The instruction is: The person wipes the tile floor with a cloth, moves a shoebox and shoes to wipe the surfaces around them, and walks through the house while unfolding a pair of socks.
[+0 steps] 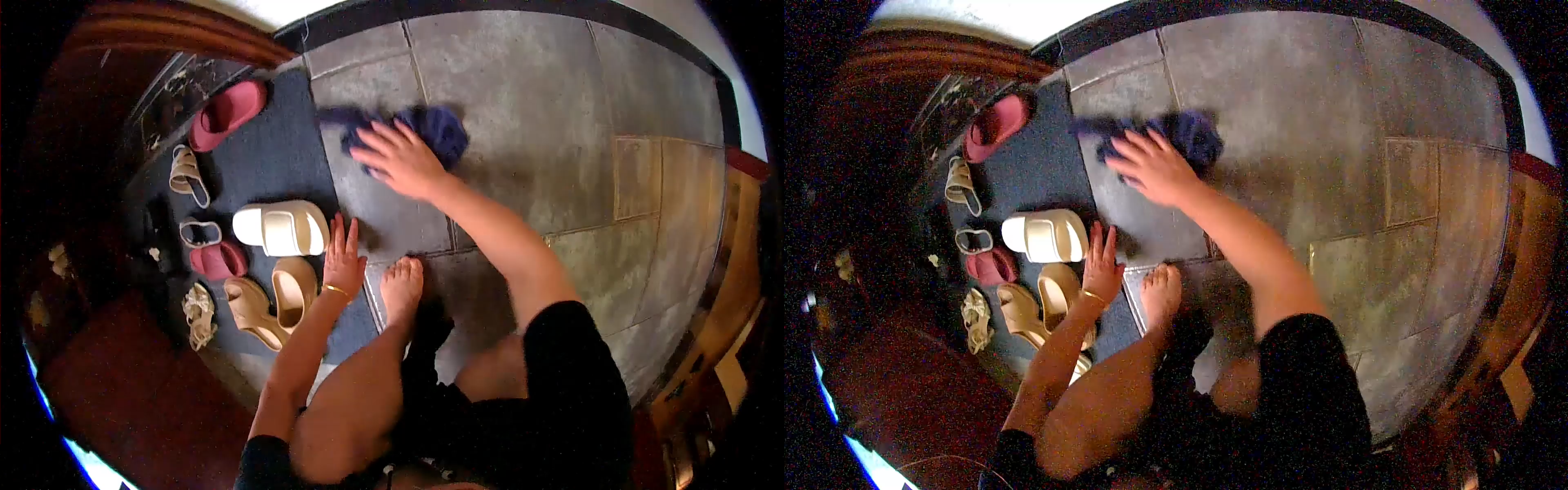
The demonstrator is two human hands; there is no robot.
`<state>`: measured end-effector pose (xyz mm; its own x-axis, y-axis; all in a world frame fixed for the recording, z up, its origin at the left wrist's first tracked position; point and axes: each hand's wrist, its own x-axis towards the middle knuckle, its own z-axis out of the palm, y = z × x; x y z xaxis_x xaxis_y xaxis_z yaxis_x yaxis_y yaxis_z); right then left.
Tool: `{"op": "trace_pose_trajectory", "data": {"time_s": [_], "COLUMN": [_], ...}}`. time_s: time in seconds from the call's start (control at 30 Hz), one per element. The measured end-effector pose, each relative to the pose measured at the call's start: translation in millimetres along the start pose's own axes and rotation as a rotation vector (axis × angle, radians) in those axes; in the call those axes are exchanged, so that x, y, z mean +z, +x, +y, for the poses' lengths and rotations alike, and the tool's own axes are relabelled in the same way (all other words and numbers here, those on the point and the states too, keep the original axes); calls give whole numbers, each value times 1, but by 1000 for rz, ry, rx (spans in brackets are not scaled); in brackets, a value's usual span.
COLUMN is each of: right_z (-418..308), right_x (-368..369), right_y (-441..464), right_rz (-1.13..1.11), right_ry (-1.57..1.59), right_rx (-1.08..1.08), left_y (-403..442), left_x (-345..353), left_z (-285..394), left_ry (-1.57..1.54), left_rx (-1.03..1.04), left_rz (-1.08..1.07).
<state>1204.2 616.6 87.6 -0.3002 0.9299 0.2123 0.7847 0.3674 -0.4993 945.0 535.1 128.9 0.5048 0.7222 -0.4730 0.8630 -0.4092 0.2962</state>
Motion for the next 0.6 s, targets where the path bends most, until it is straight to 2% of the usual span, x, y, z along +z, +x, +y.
{"op": "trace_pose_trajectory", "data": {"time_s": [0.07, 0.1, 0.13, 0.23, 0.3, 0.33, 0.37, 0.43, 0.5, 0.57, 0.6], "right_z": [-29, -38, -42, -15, 15, 41, 52, 93, 77, 31, 5], "right_x": [-9, -12, -21, -31, -45, -35, -66, -50, -45, -45, -34], "right_y": [-84, -132, -173, -185, -130, -120, -81, -52, -47, -73, -91], "right_rz": [-189, -292, -438, -515, -519, -178, -176, 397, 456, 319, 152], "right_ry": [23, -68, 62, 42, 103, -17, -89, -291, -372, -23, -145], "right_rx": [-118, -215, -279, -549, -396, -260, 27, 475, 669, 707, 631], "left_y": [0, 1, 3, 2, 4, 1, -2, 2, 5, 10, 9], "left_x": [-2, 0, -5, -5, -2, 0, 1, -1, 5, 29, 28], "left_z": [3, 4, 6, 2, 2, 3, 3, 3, 4, -13, -1], "left_ry": [30, 67, 22, 114, 131, 139, 154, 205, 311, 385, 322], "left_rx": [-8, -11, -1, -7, 11, 17, 10, 15, 66, 72, 37], "left_rz": [-24, -38, -40, -113, -83, -67, -84, -97, -68, -37, -8]}}
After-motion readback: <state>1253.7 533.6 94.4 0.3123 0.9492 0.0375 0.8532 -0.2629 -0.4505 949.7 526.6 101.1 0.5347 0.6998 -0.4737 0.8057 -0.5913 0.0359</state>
